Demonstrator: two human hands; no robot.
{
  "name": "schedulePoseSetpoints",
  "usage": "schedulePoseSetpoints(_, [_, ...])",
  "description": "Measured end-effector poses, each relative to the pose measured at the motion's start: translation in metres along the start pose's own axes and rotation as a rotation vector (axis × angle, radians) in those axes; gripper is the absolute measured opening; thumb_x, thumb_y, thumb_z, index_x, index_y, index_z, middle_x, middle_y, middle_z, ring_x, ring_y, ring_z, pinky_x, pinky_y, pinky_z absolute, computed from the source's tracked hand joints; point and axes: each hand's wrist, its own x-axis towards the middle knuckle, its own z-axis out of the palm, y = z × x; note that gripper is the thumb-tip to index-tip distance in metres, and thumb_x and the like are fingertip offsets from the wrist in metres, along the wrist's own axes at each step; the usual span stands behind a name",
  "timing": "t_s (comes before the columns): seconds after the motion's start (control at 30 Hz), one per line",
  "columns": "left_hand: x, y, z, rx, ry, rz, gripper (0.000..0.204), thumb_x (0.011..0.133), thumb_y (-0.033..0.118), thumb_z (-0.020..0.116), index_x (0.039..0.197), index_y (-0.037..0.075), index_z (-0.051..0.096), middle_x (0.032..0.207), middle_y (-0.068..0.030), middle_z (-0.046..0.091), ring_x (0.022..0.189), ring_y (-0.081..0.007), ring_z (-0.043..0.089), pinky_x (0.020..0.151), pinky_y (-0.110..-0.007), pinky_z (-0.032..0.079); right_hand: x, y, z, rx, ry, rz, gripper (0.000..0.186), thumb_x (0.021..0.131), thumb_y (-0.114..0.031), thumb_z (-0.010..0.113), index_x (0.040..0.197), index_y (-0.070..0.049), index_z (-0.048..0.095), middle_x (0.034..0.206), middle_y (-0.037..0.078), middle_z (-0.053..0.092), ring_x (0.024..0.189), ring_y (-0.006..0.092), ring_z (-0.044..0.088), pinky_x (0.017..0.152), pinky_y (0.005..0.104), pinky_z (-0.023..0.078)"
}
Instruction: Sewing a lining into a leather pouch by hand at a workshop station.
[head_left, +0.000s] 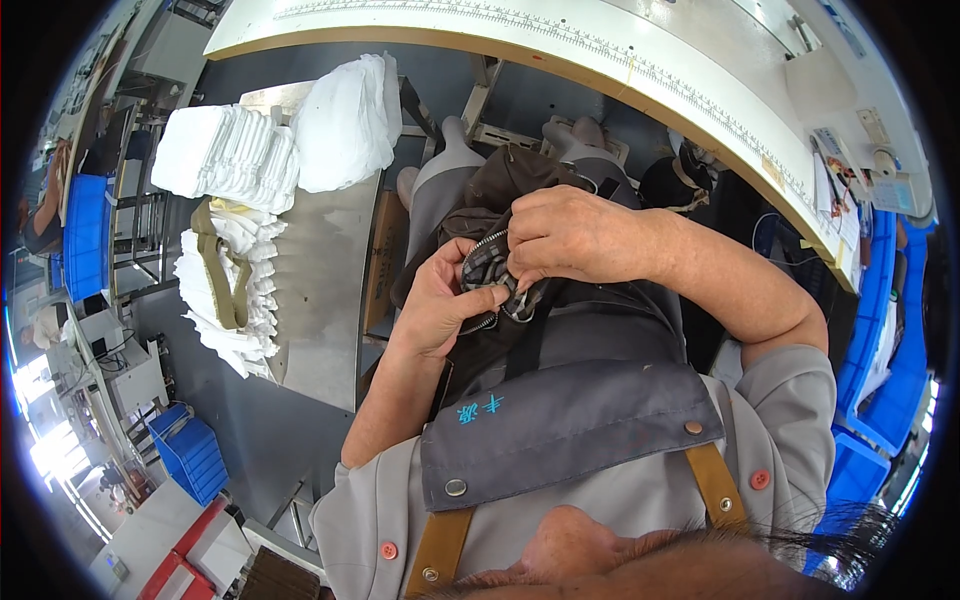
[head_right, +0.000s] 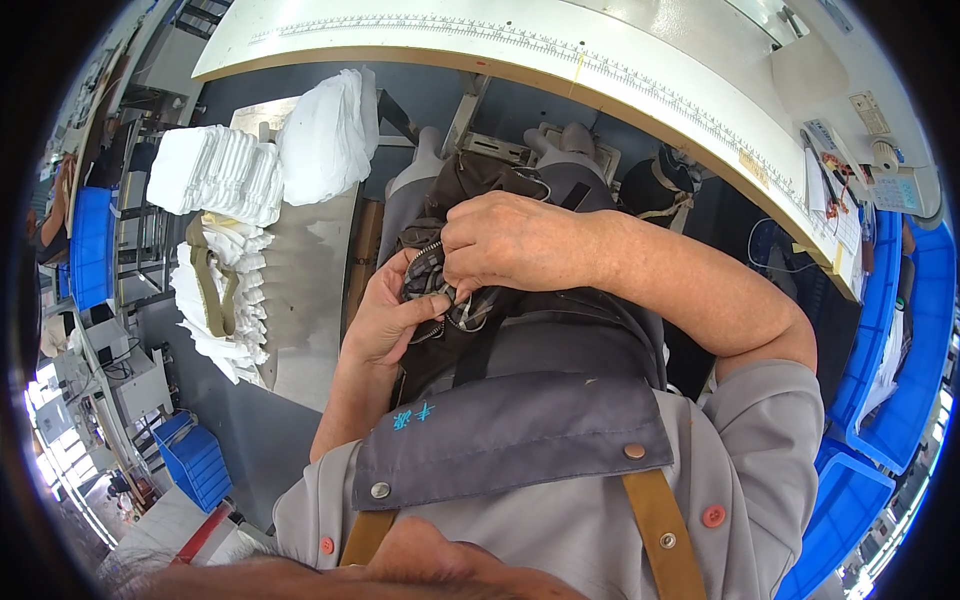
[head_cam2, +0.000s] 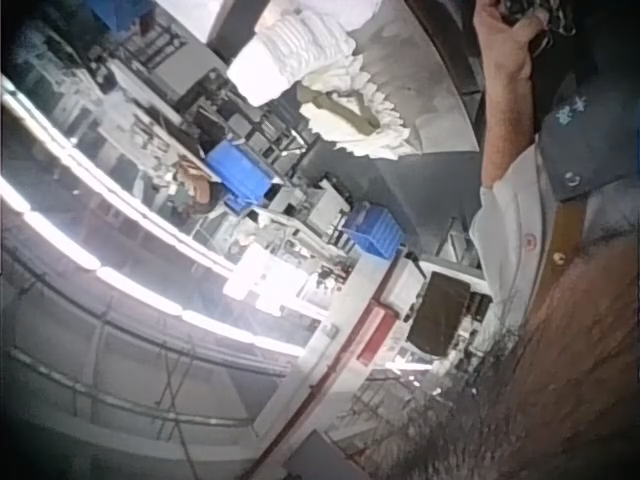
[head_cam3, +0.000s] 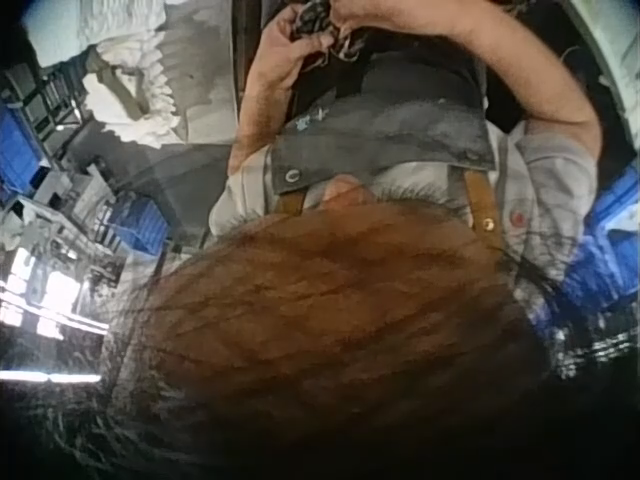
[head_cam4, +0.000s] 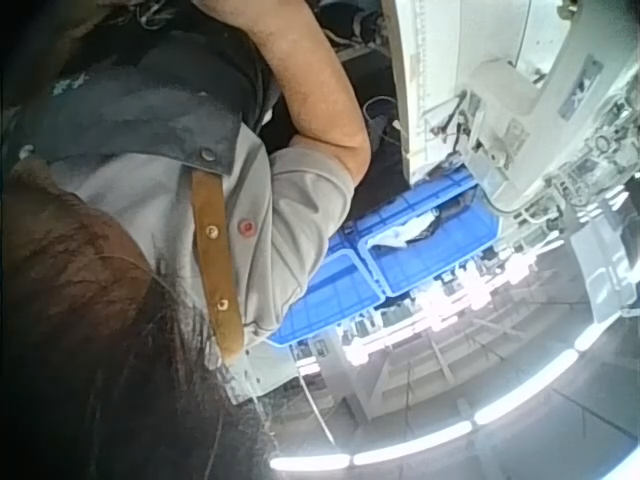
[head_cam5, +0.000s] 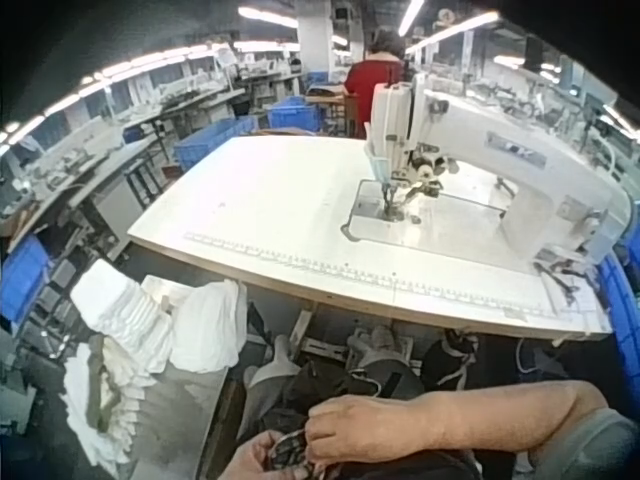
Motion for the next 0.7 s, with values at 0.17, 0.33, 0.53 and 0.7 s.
schedulePoseSetpoints(0.17, [0.002, 0.0, -0.001, 0.007, -0.008, -0.011, 0.046, 0.072, -0.008, 0.079, 0.109, -0.001, 0.054, 0.09, -0.0046, 0.067, 0.076, -0.0086, 0.066, 0.073, -0.022, 0.056, -0.003, 0.001, 0.003, 0.006, 0.023, -0.002, 0.018, 0.075, -0.016, 0.077, 0.08, -0.005, 0.064, 0.076, 0.006, 0.058, 0.074, 0.0258, 0.057, 0.065, 0.0384, 0.049])
schedulePoseSetpoints(0.33, [0.005, -0.001, -0.008, 0.019, -0.042, -0.015, 0.045, 0.072, -0.006, 0.08, 0.109, -0.001, 0.054, 0.088, -0.0047, 0.067, 0.074, -0.0091, 0.066, 0.071, -0.021, 0.055, -0.004, -0.001, 0.0, -0.009, -0.001, 0.033, 0.019, 0.075, -0.016, 0.077, 0.08, -0.005, 0.062, 0.075, 0.006, 0.057, 0.075, 0.0261, 0.058, 0.065, 0.0386, 0.049])
schedulePoseSetpoints(0.53, [0.003, 0.001, -0.006, -0.015, -0.035, -0.011, 0.045, 0.073, -0.005, 0.08, 0.109, 0.0, 0.054, 0.088, -0.0049, 0.067, 0.074, -0.0094, 0.066, 0.071, -0.022, 0.056, -0.004, -0.014, -0.02, -0.127, -0.051, 0.079, 0.017, 0.076, -0.016, 0.072, 0.085, -0.006, 0.061, 0.079, 0.007, 0.058, 0.078, 0.0257, 0.058, 0.068, 0.0382, 0.049])
schedulePoseSetpoints(0.7, [0.004, 0.002, -0.003, -0.011, -0.01, -0.03, 0.044, 0.073, -0.005, 0.08, 0.108, 0.0, 0.054, 0.089, -0.0047, 0.067, 0.074, -0.0091, 0.066, 0.071, -0.022, 0.056, -0.005, -0.021, -0.019, -0.399, -0.105, -0.015, 0.014, 0.074, -0.012, 0.063, 0.085, -0.005, 0.058, 0.081, 0.005, 0.053, 0.08, 0.0227, 0.056, 0.069, 0.0358, 0.05])
